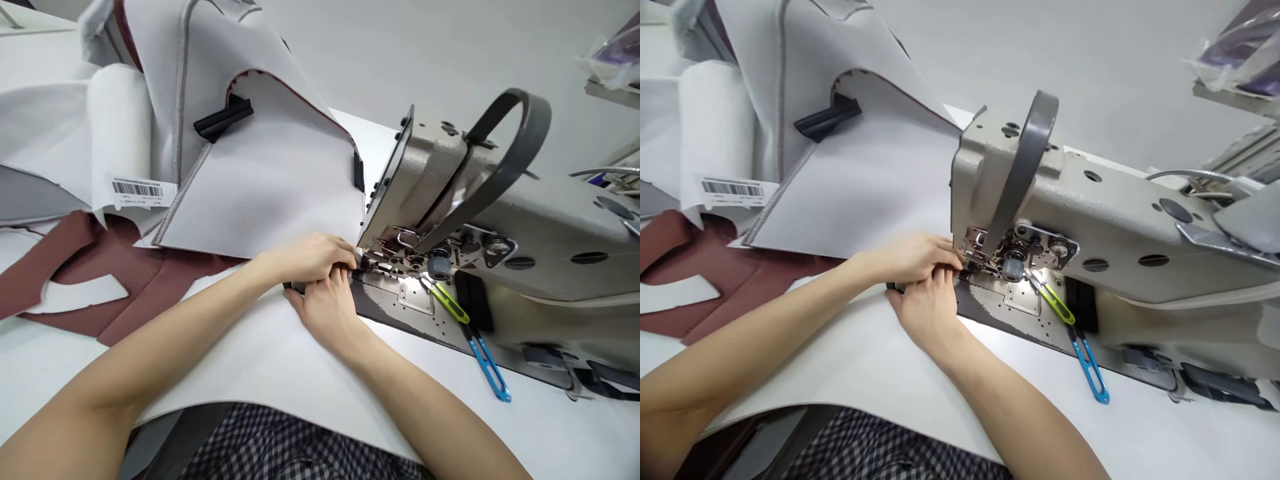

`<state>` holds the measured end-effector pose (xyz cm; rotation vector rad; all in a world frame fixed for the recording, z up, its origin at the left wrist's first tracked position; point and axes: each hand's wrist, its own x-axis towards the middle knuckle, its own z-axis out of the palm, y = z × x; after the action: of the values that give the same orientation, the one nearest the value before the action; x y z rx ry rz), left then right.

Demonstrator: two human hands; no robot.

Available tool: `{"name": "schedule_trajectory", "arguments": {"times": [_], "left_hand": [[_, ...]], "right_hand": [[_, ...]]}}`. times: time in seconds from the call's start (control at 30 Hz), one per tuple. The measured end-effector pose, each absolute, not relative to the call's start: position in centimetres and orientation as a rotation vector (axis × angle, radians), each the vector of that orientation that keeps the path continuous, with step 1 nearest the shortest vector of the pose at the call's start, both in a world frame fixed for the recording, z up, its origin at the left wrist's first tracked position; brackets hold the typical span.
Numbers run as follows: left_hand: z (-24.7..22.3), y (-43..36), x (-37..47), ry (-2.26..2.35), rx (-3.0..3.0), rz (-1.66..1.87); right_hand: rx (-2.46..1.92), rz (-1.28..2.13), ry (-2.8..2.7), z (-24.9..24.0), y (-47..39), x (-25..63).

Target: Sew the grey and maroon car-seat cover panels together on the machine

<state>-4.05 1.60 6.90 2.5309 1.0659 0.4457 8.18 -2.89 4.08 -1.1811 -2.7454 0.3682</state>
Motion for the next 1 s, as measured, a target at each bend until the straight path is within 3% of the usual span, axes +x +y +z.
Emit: {"name": "schedule_trajectory", "arguments": {"times": [0.17, 0.3, 0.37, 0.57, 0.7, 0.83, 0.93, 1.0], "left_hand": [[9.2, 3.0, -6.8, 1.239, 2.506, 0.347], [8.6, 6.1, -12.7, 2.098, 2.260, 0.678], [7.1, 7.2, -14.9, 2.340, 2.136, 0.609], [4.1, 5.3, -15.3, 2.435, 2.004, 0.584], [5.3, -1.0, -13.5, 2.446, 1.888, 0.624], [7.8, -12.7, -10.5, 2.328, 1.789, 0.825], [8.9, -22.2, -7.9, 2.252, 1.641, 1.105], [9.0, -26.4, -7.2, 1.981, 1.363, 1.525]], "right_hand": [[-1.097, 0.294, -2.690, 3.7, -3.0, 8.3], [-0.598, 0.379, -2.643, 3.3, -3.1, 8.5], [-0.311, 0.418, -2.551, 3.3, -3.1, 8.7], [-0.103, 0.348, -2.286, 4.6, -3.5, 9.4], [-0.298, 0.143, -2.481, 4.3, -5.2, 8.9], [-0.298, -0.024, -2.580, 2.6, -7.2, 7.5], [-0.082, -0.026, -2.502, 4.5, -7.9, 6.7], [-0.013, 0.035, -2.369, 8.5, -8.4, 6.8]]}}
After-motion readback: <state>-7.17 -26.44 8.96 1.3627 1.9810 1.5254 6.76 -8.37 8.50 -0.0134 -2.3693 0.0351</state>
